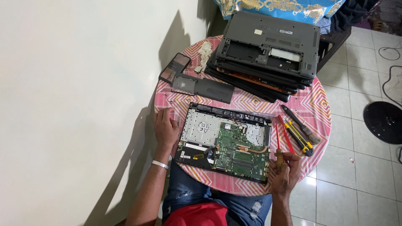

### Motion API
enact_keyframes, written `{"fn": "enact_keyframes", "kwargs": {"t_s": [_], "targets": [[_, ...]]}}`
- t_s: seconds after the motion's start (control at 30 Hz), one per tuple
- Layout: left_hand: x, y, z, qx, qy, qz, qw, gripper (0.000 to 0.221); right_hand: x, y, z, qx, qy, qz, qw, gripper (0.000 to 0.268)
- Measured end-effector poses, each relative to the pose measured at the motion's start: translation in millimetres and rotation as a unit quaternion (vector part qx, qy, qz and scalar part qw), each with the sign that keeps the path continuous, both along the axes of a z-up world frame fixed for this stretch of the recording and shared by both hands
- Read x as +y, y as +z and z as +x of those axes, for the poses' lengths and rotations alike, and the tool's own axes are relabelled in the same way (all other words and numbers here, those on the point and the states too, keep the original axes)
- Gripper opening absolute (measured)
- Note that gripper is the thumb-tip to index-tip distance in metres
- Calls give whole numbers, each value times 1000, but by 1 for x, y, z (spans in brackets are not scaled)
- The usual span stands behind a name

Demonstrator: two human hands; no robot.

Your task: Disassembling a laptop by unscrewing various internal components from the chassis and motherboard.

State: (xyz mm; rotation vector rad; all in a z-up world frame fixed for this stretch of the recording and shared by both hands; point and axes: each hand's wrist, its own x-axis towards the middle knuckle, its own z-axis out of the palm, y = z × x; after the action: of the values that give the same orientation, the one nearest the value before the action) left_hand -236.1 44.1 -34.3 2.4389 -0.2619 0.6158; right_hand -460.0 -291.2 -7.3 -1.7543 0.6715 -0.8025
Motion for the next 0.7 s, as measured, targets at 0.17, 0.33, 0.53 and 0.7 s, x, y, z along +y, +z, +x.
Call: {"fn": "enact_keyframes", "kwargs": {"t_s": [0.17,0.33,0.53,0.7], "targets": [[8,-6,5,-24,-9,16,1000,34,9,4,13,-81,15,54,995,30],[1,3,4,-79,-40,41,995,35,1,-4,9,-106,-8,50,993,22],[4,-2,2,-94,-37,42,994,36,1,-13,6,-63,-2,26,998,24],[5,2,2,-107,-44,36,993,36,16,18,10,-81,17,47,995,29]]}}
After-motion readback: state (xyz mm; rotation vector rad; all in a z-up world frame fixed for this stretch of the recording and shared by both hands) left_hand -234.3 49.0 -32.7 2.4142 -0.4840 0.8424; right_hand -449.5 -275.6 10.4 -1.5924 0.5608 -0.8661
